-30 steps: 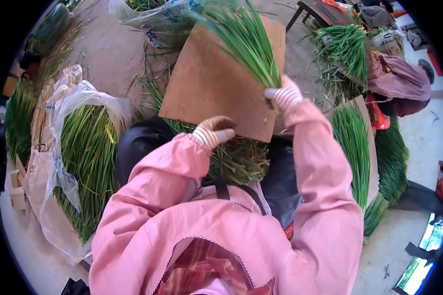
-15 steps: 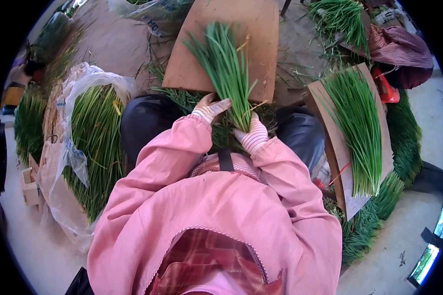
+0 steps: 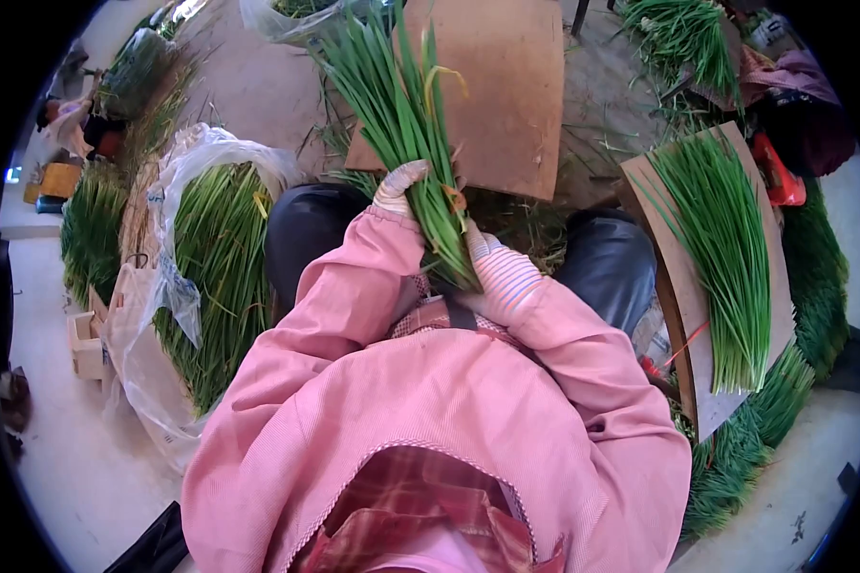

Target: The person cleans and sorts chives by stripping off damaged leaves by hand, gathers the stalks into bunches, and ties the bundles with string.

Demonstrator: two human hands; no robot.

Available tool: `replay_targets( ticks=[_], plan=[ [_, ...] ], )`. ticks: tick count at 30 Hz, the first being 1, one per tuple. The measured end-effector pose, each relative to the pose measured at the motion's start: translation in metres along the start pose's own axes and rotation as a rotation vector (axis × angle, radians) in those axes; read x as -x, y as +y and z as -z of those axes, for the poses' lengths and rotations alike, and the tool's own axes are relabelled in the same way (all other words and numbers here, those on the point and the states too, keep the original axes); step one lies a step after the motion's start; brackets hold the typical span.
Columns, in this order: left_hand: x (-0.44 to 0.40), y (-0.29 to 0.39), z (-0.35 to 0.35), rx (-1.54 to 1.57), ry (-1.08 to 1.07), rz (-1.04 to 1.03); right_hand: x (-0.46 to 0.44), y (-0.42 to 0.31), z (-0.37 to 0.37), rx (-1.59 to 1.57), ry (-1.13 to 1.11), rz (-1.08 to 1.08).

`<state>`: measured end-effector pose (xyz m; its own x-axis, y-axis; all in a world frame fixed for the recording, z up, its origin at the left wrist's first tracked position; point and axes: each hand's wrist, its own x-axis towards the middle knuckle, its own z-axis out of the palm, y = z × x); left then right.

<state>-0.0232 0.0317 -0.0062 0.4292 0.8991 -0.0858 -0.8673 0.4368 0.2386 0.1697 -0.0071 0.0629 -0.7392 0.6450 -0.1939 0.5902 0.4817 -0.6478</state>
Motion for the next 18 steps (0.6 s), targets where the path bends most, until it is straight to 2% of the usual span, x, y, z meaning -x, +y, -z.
replay_targets(
  ticks=[1,3,5,7,8,9,11,13,14,15,17,18],
  plan=[
    [0.008,0.001,-0.021,-0.011,0.052,-0.047,0.001,0.016,0.003,-0.071,0.100,0.267],
    [0.011,0.002,-0.036,0.008,0.097,-0.132,0.009,0.008,0.036,-0.490,0.063,0.127],
    [0.010,0.001,-0.039,0.001,0.071,-0.121,-0.005,0.015,0.046,-0.928,0.344,-0.144],
    [0.008,-0.004,-0.044,-0.001,0.044,-0.110,-0.026,0.017,0.066,-0.549,0.554,0.023],
    [0.007,-0.006,-0.048,-0.082,0.045,-0.113,-0.037,0.005,0.074,-0.484,0.568,0.068],
    [0.005,-0.007,-0.051,-0.166,0.045,-0.115,-0.044,-0.012,0.081,-0.655,0.504,0.069],
    [0.003,-0.010,-0.048,-0.162,-0.007,-0.073,-0.067,-0.019,0.089,-0.432,0.485,-0.013],
    [0.003,-0.014,-0.056,-0.274,0.002,-0.207,-0.086,-0.019,0.090,-0.391,0.483,-0.009],
    [0.006,-0.014,-0.057,-0.279,0.020,-0.204,-0.091,-0.020,0.089,-0.352,0.467,-0.005],
    [0.008,-0.014,-0.060,-0.281,0.023,-0.200,-0.094,-0.021,0.088,-0.357,0.469,-0.008],
    [0.012,-0.012,-0.065,-0.261,0.029,-0.175,-0.096,-0.027,0.092,-0.843,0.453,-0.131],
    [0.008,-0.008,-0.052,-0.312,0.006,-0.163,-0.100,-0.020,0.091,-0.834,0.434,-0.177]
  ],
)
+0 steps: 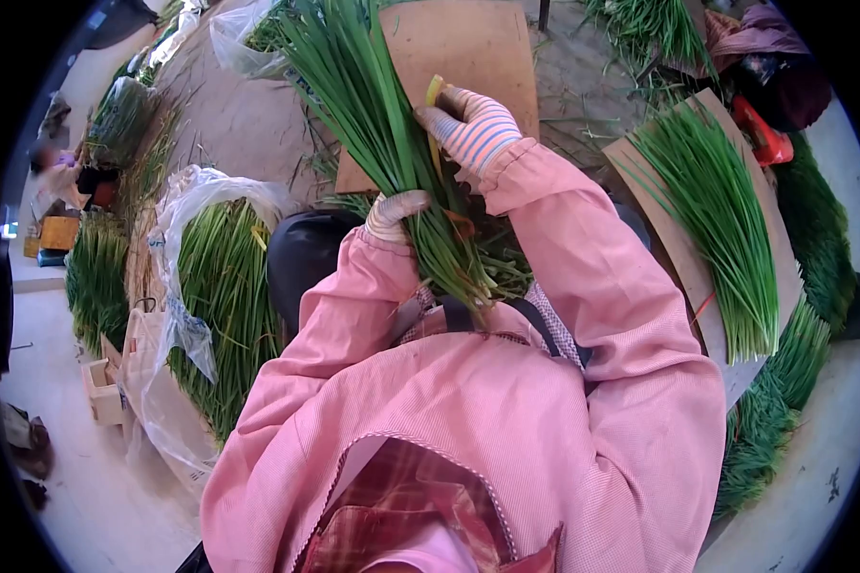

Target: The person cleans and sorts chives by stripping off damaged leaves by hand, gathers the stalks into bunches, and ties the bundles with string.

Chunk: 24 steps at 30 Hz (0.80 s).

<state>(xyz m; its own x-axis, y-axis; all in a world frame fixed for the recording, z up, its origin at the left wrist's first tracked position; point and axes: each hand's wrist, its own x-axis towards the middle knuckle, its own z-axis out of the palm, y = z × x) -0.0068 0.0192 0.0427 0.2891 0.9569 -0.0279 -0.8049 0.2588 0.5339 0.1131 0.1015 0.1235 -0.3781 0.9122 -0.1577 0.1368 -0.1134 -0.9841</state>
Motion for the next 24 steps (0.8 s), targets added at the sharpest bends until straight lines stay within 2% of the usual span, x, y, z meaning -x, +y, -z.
replay_targets(
  ticks=[1,3,5,7,8,9,11,12,13,15,16,17,19,21,23,24],
  plan=[
    [0.001,0.000,-0.001,0.001,0.001,0.001,0.000,0.004,0.003,0.000,0.000,-0.002],
    [0.003,-0.001,-0.004,0.219,-0.025,-0.037,0.001,0.010,0.010,-0.097,-0.025,0.168],
    [0.007,0.003,0.003,0.241,0.018,-0.045,0.024,0.001,0.010,-0.196,0.126,0.238],
    [0.012,0.012,-0.004,0.372,0.164,-0.064,0.039,0.013,0.019,-0.356,0.172,0.145],
    [0.015,0.022,-0.003,0.343,0.025,-0.035,0.045,0.022,0.022,-0.465,0.165,0.066],
    [0.010,0.024,0.003,0.345,0.035,-0.042,0.051,0.035,0.024,-0.576,0.159,-0.016],
    [0.001,0.031,0.007,0.268,0.064,-0.296,0.057,0.061,0.028,-0.634,0.127,-0.046],
    [0.005,0.039,0.002,0.281,0.020,-0.194,0.061,0.071,0.029,-0.672,0.157,-0.100],
    [0.006,0.044,0.002,0.278,0.019,-0.199,0.063,0.080,0.031,-0.708,0.187,-0.153],
    [0.003,0.052,0.009,0.168,0.000,-0.359,0.064,0.104,0.053,-0.633,0.176,-0.206],
    [0.002,0.054,0.015,0.139,0.024,-0.448,0.058,0.126,0.077,-0.659,-0.148,-0.430],
    [0.005,0.057,0.014,0.137,0.020,-0.442,0.052,0.139,0.101,-0.669,-0.474,-0.647],
    [0.009,0.063,0.009,0.195,-0.024,-0.336,0.025,0.137,0.143,-0.765,-0.609,-0.949],
    [0.007,0.062,0.011,0.171,-0.100,-0.286,0.034,0.110,0.129,0.035,0.135,-0.039],
    [0.005,0.060,0.004,0.035,-0.228,-0.211,0.026,0.058,0.130,0.088,-0.086,-0.050],
    [0.006,0.052,-0.005,0.049,-0.180,-0.235,0.023,0.043,0.124,0.136,-0.231,-0.021]
  ],
)
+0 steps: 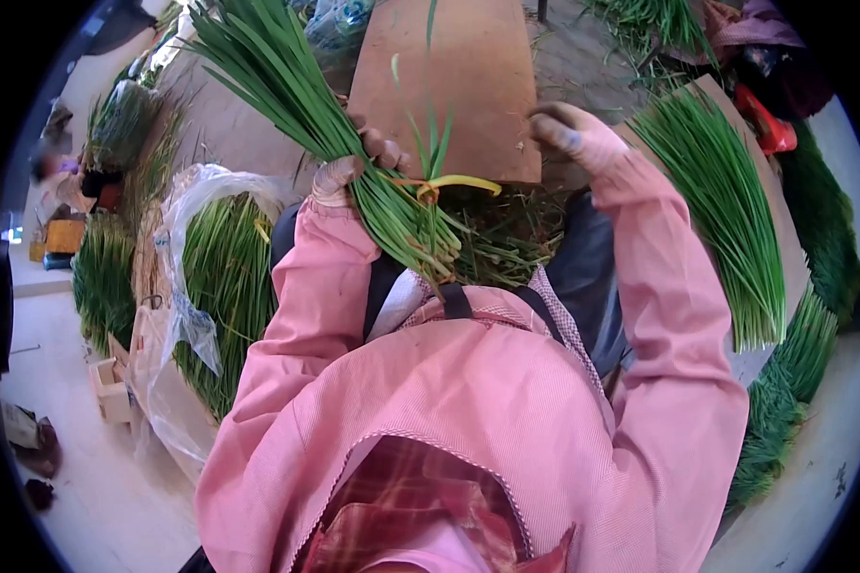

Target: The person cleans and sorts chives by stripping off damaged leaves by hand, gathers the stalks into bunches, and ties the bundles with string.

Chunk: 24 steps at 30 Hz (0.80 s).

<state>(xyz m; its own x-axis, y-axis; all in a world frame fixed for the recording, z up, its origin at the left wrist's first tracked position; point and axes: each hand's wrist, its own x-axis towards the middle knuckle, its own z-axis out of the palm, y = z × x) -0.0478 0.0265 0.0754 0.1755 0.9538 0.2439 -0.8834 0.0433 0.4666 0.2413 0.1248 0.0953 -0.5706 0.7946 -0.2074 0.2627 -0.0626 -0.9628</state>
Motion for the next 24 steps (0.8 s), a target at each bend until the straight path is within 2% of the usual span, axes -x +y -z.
replay_targets(
  ticks=[3,5,7,8,9,10,12,13,14,15,16,17,19,20,21,23,24],
  plan=[
    [-0.008,-0.008,-0.024,-0.062,-0.087,0.096,-0.028,-0.014,-0.019,0.038,-0.347,0.126],
    [-0.024,-0.011,-0.025,-0.116,-0.167,0.090,-0.051,-0.015,-0.041,-0.340,-0.480,0.203],
    [-0.040,-0.006,-0.035,-0.461,-0.176,0.181,-0.060,-0.049,-0.059,-0.485,-0.472,0.441],
    [-0.054,-0.006,-0.048,-0.541,-0.284,0.076,-0.061,-0.071,-0.060,-0.420,-0.377,0.505],
    [-0.063,0.003,-0.052,-0.639,-0.285,0.157,-0.061,-0.095,-0.057,-0.353,-0.283,0.565],
    [-0.075,0.004,-0.050,-0.757,-0.282,0.094,-0.060,-0.117,-0.051,-0.353,-0.283,0.564],
    [-0.093,0.007,-0.063,-0.963,-0.262,0.018,-0.059,-0.158,-0.039,-0.260,-0.353,0.807],
    [-0.100,0.010,-0.074,-1.051,-0.243,0.009,-0.056,-0.172,-0.042,-0.158,-0.178,0.872],
    [-0.113,0.007,-0.065,-0.932,-0.259,-0.034,-0.044,-0.183,-0.045,-0.196,-0.125,0.867],
    [-0.128,0.011,-0.056,-1.109,-0.354,-0.054,-0.042,-0.185,-0.050,-0.163,-0.026,0.829],
    [-0.135,0.010,-0.058,-0.934,-0.306,0.060,-0.041,-0.188,-0.054,-0.132,0.068,0.784],
    [-0.141,0.010,-0.060,-0.758,-0.258,0.172,-0.052,-0.176,-0.052,-0.128,0.071,0.779],
    [-0.180,-0.001,0.002,-1.125,-0.184,0.182,-0.071,-0.150,-0.050,-0.180,-0.073,0.570],
    [-0.212,-0.007,0.034,-1.139,-0.517,-0.007,-0.075,-0.144,-0.045,0.065,-0.059,0.710],
    [-0.201,-0.005,0.018,-1.194,-0.393,0.056,-0.081,-0.139,-0.038,0.050,-0.185,0.631],
    [-0.181,0.000,-0.018,-1.338,-0.256,0.074,-0.082,-0.147,-0.035,0.141,-0.161,0.650],
    [-0.179,-0.001,-0.026,-1.444,-0.226,0.058,-0.087,-0.151,-0.039,0.141,-0.056,0.736]
  ],
)
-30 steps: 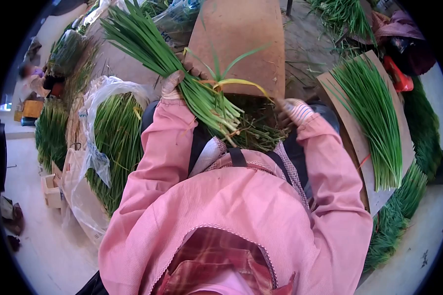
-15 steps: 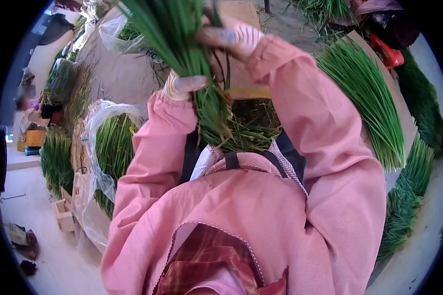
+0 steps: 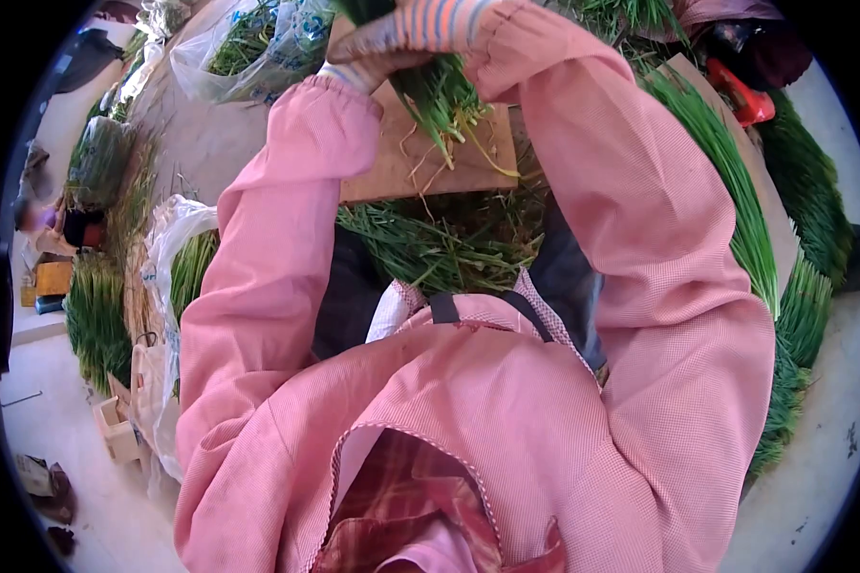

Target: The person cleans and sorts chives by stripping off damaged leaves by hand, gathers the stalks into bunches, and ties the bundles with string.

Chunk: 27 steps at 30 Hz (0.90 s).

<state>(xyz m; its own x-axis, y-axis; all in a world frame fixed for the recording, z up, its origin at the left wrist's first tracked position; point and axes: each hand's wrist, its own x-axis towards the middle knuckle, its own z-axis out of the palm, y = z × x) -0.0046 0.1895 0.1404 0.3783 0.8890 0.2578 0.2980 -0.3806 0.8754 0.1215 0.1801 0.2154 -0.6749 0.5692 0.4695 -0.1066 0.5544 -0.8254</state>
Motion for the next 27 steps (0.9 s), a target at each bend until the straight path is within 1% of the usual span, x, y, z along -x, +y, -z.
replay_targets(
  ticks=[1,2,3,5,6,7,9,10,11,12,13,14,15,16,17,18,19,20,21,22,23,24,25,26,27],
  plan=[
    [-0.001,0.006,-0.005,-0.144,0.041,0.017,-0.007,-0.001,-0.004,0.047,0.102,0.081],
    [-0.003,0.013,-0.011,-0.317,0.092,0.030,-0.005,-0.006,-0.006,0.238,0.219,0.145],
    [0.000,0.019,-0.017,-0.435,0.138,0.041,-0.005,-0.005,-0.006,0.243,0.217,0.148],
    [0.013,0.030,-0.021,-0.557,0.229,0.065,-0.003,0.001,-0.004,0.214,0.318,-0.295],
    [0.026,0.033,-0.016,-0.557,0.279,0.062,-0.001,-0.001,0.003,0.169,0.359,-0.287],
    [0.039,0.038,-0.010,-0.529,0.324,0.057,-0.003,0.009,0.009,0.145,0.475,0.043],
    [0.056,0.038,0.005,-0.308,0.345,0.034,-0.002,-0.004,0.023,-0.004,0.616,0.076],
    [0.065,0.041,0.004,-0.313,0.341,0.036,-0.003,-0.009,0.026,-0.013,0.662,0.229],
    [0.076,0.044,0.002,0.074,0.304,0.252,-0.003,-0.018,0.024,-0.021,0.701,0.386],
    [0.084,0.044,0.001,0.465,0.260,0.460,0.007,-0.026,0.019,-0.114,0.683,0.305],
    [0.088,0.033,-0.013,0.733,0.253,0.530,0.016,-0.030,0.009,-0.093,0.705,0.290],
    [0.092,0.034,-0.030,1.021,0.199,0.590,0.024,-0.022,-0.008,-0.221,0.783,0.361],
    [0.096,0.034,-0.045,1.311,0.137,0.643,0.046,-0.001,-0.020,0.128,0.708,0.344],
    [0.096,0.024,-0.058,1.314,0.143,0.636,0.067,0.021,-0.032,0.467,0.650,0.362],
    [0.097,0.008,-0.070,1.436,0.190,0.561,0.088,0.038,-0.048,0.533,0.587,0.330],
    [0.098,-0.010,-0.085,1.557,0.236,0.488,0.111,0.051,-0.069,0.375,0.505,0.236],
    [0.100,-0.020,-0.091,1.659,0.302,0.549,0.136,0.066,-0.091,0.064,0.436,0.085],
    [0.103,-0.029,-0.097,1.758,0.377,0.606,0.156,0.068,-0.109,0.038,0.348,0.045],
    [0.116,-0.024,-0.094,1.620,0.267,0.815,0.164,0.056,-0.108,0.310,0.186,0.175],
    [0.119,-0.031,-0.097,1.590,0.330,0.870,0.186,0.051,-0.127,0.434,0.196,0.027],
    [0.121,-0.042,-0.100,1.554,0.394,0.923,0.192,0.046,-0.130,0.377,0.034,0.045],
    [0.125,-0.052,-0.101,1.415,0.312,0.930,0.195,0.041,-0.131,0.358,-0.009,0.032],
    [0.127,-0.095,-0.098,1.392,0.080,0.880,0.194,0.035,-0.130,0.338,-0.052,0.023],
    [0.130,-0.095,-0.092,1.393,0.083,0.855,0.191,0.039,-0.128,0.166,-0.088,0.020],
    [0.132,-0.095,-0.087,1.396,0.088,0.831,0.194,0.036,-0.124,-0.072,-0.020,-0.030]
  ],
)
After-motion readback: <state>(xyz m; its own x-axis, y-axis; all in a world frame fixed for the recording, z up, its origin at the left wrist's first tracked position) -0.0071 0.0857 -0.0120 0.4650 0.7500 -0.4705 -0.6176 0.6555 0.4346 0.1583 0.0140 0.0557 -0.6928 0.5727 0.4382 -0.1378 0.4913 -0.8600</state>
